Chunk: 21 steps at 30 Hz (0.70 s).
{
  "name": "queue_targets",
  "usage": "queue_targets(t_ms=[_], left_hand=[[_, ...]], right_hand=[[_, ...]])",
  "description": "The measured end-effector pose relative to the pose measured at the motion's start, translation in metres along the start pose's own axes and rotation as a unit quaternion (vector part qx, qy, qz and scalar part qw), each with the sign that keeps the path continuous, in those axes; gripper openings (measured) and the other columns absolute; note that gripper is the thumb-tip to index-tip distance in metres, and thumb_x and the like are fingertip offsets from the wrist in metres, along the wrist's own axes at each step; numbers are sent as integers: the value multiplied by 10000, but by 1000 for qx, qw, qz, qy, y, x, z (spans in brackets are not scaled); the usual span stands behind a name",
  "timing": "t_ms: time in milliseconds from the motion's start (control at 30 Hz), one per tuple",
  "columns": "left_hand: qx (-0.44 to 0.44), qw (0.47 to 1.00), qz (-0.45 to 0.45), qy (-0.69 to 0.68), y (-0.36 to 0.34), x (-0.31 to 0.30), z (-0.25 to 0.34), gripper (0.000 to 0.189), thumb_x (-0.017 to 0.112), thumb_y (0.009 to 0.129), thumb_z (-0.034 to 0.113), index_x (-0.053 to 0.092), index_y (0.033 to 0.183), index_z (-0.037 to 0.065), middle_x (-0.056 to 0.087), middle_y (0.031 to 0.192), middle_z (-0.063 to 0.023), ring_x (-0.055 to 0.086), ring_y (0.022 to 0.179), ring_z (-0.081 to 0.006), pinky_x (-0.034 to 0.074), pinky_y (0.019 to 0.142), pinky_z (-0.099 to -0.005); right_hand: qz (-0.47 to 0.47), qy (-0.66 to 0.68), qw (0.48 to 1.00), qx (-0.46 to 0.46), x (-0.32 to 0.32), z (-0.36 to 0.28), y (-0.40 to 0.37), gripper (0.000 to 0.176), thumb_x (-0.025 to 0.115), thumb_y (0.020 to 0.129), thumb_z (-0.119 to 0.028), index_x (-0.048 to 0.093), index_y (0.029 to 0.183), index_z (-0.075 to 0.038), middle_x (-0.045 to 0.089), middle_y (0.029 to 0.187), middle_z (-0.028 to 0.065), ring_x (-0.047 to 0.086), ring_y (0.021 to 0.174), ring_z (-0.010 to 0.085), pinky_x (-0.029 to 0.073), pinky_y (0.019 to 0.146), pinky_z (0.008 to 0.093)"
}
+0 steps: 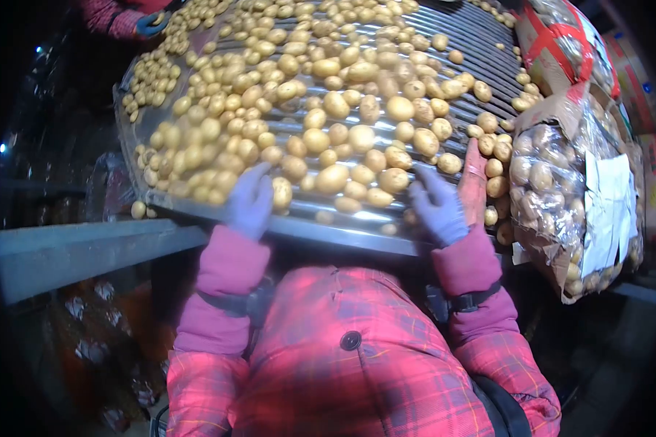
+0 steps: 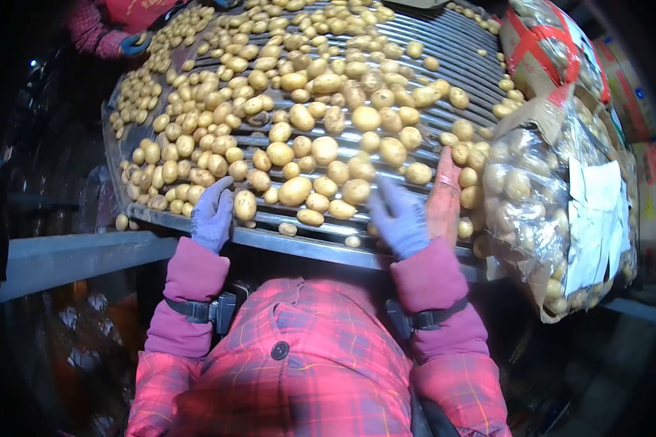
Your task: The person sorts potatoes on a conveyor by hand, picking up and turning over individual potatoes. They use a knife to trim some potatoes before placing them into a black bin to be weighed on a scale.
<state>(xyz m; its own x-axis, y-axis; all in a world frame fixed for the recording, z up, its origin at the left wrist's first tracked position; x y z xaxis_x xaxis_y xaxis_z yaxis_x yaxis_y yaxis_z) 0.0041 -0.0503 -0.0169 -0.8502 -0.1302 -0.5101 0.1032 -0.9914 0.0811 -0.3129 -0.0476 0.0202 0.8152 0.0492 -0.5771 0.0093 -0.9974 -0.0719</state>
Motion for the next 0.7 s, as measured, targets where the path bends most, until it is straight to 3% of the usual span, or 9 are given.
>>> queue_targets(t_ms=[67, 133, 333, 367, 400, 533, 567, 600, 700], left_hand=[[-38, 999, -4, 27, -3, -1, -21, 291, 503, 904, 93, 552, 1156, -43, 599, 1086, -166, 578, 1009, -262, 444, 895, -327], [-125, 949, -33, -288, -4, 8, -42, 340, 483, 950, 127, 478, 1242, -48, 599, 1073, -144, 578, 1003, -194, 472, 877, -286], [-174, 888, -75, -418, 3, -9, -29, 393, 550, 918, 169, 474, 1244, -37, 606, 1035, -101, 597, 928, -160, 496, 786, -252], [-143, 963, -122, -192, 4, -4, -23, 416, 566, 902, 180, 470, 1246, -32, 606, 1038, -102, 599, 930, -167, 494, 788, -261], [-103, 980, -163, 43, 4, 2, -16, 439, 582, 886, 191, 466, 1249, -28, 606, 1042, -102, 601, 932, -174, 493, 790, -270], [30, 962, -122, 242, -4, 22, 13, 626, 661, 768, 310, 450, 1273, 7, 551, 1140, -222, 556, 1057, -341, 445, 907, -407], [-7, 961, -147, 236, -2, 26, 12, 643, 668, 734, 328, 461, 1254, 11, 528, 1169, -248, 522, 1082, -385, 422, 932, -429], [-6, 961, -145, 233, 1, 26, 12, 643, 668, 734, 328, 461, 1254, 11, 528, 1169, -248, 522, 1082, -385, 422, 932, -429], [-37, 978, -158, 129, 7, 24, 8, 529, 631, 779, 284, 472, 1203, 10, 555, 1124, -201, 580, 1005, -328, 488, 854, -408]], right_hand=[[61, -12, 995, -81, -1, 12, 25, 323, 577, 853, -189, 592, 1146, -54, 657, 959, 180, 641, 880, 307, 487, 778, 383], [59, -117, 974, -184, 9, 0, 50, 327, 566, 846, -227, 596, 1133, -73, 647, 961, 164, 617, 887, 326, 471, 780, 418], [-65, -254, 943, -205, 79, -19, 93, 382, 525, 811, -282, 559, 1179, -188, 512, 1163, 167, 556, 983, 351, 443, 835, 456], [-61, -290, 938, -181, 82, -21, 96, 391, 528, 799, -278, 558, 1181, -204, 493, 1182, 165, 544, 1016, 352, 444, 848, 454], [-62, -290, 938, -180, 82, -18, 100, 391, 528, 799, -278, 558, 1181, -204, 493, 1182, 165, 544, 1016, 352, 444, 848, 454], [-90, -86, 979, -159, 71, 10, 125, 357, 529, 851, -285, 562, 1183, -159, 567, 1125, 148, 576, 1012, 308, 479, 831, 418], [-126, 86, 988, -34, 52, -7, 115, 345, 508, 881, -293, 559, 1182, -132, 581, 1110, 134, 584, 1002, 275, 487, 816, 388], [-154, 254, 951, 90, 38, -18, 105, 341, 486, 911, -302, 556, 1180, -105, 594, 1095, 121, 591, 992, 242, 495, 800, 357], [-119, 569, 797, 163, 20, -19, 75, 407, 434, 964, -361, 532, 1187, -35, 604, 1081, 131, 611, 947, 238, 520, 767, 363]])
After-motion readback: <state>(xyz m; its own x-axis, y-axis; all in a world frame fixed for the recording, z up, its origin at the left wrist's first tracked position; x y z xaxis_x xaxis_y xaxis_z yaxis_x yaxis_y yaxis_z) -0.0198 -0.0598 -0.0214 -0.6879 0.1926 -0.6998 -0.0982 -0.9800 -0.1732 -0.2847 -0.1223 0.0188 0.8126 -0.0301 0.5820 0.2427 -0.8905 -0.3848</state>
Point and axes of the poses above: each hand's wrist, its own y-axis towards the middle knuckle, its own x-axis out of the palm, z = x × y, the point moved 2 cm from there along y, towards the middle knuckle
